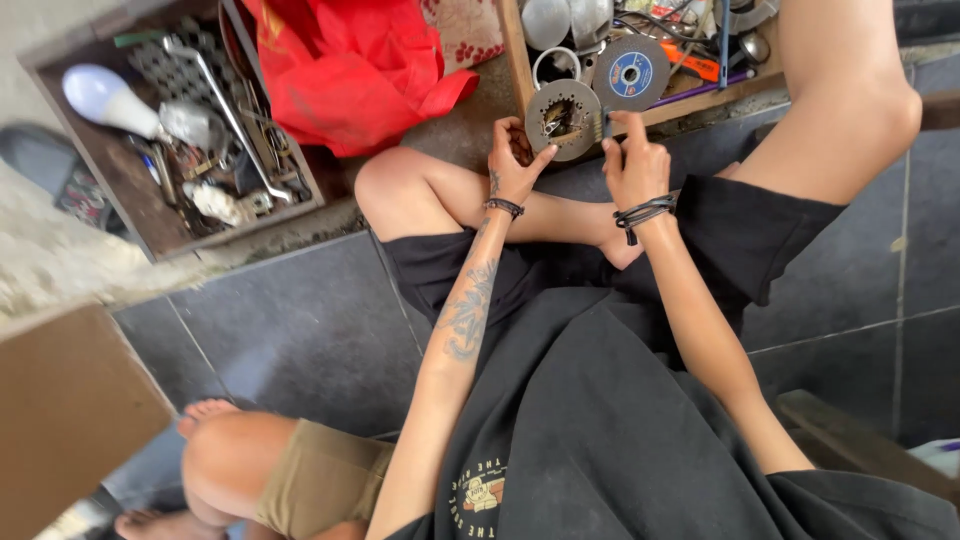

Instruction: The person is cleaning a circular metal plate using a small brush and inspecting various mechanical components from a parts box.

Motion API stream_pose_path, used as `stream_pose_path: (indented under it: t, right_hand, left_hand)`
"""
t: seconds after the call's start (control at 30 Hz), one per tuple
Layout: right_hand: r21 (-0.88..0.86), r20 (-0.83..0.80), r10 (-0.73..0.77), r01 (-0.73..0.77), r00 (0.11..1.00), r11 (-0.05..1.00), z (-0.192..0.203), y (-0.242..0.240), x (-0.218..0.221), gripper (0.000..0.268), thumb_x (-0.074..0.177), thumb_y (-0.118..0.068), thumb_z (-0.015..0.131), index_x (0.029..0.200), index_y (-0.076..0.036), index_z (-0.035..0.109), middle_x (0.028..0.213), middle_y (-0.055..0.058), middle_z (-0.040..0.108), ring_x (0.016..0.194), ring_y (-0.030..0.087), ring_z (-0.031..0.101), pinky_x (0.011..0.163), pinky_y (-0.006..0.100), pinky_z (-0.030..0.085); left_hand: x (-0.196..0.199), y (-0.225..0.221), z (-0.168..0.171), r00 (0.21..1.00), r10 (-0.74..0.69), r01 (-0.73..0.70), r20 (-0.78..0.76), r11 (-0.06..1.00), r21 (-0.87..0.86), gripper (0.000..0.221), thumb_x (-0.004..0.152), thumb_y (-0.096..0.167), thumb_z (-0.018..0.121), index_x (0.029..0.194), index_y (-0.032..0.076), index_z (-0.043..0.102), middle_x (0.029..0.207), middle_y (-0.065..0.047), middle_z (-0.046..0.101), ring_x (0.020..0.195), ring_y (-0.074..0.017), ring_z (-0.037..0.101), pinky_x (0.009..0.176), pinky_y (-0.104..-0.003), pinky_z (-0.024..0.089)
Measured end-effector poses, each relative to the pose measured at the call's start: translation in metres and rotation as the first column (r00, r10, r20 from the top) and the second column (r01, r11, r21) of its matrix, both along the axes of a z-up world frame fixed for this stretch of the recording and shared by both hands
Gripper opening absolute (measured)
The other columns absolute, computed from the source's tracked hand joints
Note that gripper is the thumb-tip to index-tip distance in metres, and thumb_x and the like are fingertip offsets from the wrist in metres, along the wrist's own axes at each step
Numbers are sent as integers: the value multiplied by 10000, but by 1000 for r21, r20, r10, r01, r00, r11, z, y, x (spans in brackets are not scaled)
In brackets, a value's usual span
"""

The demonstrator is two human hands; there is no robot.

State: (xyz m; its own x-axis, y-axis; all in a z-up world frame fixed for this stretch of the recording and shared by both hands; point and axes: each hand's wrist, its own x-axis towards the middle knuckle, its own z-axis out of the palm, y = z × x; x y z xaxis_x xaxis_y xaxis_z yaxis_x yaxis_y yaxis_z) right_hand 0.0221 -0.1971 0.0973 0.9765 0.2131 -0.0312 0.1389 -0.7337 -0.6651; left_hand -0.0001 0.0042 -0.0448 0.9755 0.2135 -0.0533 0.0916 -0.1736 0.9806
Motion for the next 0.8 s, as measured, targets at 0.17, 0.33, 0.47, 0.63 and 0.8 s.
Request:
stream_pose_path:
  t: [0.17,0.33,0.47,0.63,0.8]
  right_hand:
    - [-104,198,-60,82,978,991,-7,24,-29,352,928,-5,645,1279,-38,641,798,174,739,573,356,662,529,435,492]
    - [-189,210,-33,73,977,979,-15,30,-5,311,910,-13,673,1219,-52,688,664,169,696,498,333,644,474,431,496]
    - [-145,274,-51,94,960,985,-18,37,11,312,918,-6,659,1225,-60,681,668,161,702,525,357,657,487,437,488]
    - [-147,224,-73,107,972,983,-15,32,-30,327,919,2,672,1241,-49,686,728,173,720,512,343,635,482,437,478]
    - [-131,212,-126,156,969,979,-30,27,-8,279,915,-29,683,1191,-63,709,615,159,668,465,344,624,459,437,472]
  left_hand:
    - [1,-5,42,994,-56,50,95,997,59,818,877,293,782,1577,174,376,1522,-80,538,1365,-275,584,1136,-381,491]
    - [0,-2,51,998,-68,66,11,988,141,783,895,383,759,1573,256,389,1108,-40,612,885,-177,616,796,-294,533]
    - [-1,-5,47,998,-48,41,39,986,160,771,910,422,749,1575,279,387,1082,-24,612,820,-157,597,741,-277,526]
    - [-2,-4,48,999,-52,48,17,983,176,781,902,364,750,1580,293,370,1126,-39,615,894,-180,631,809,-300,547]
    - [-1,-3,50,997,-74,68,32,982,176,767,915,394,745,1576,259,381,1080,-19,602,816,-144,591,725,-270,520]
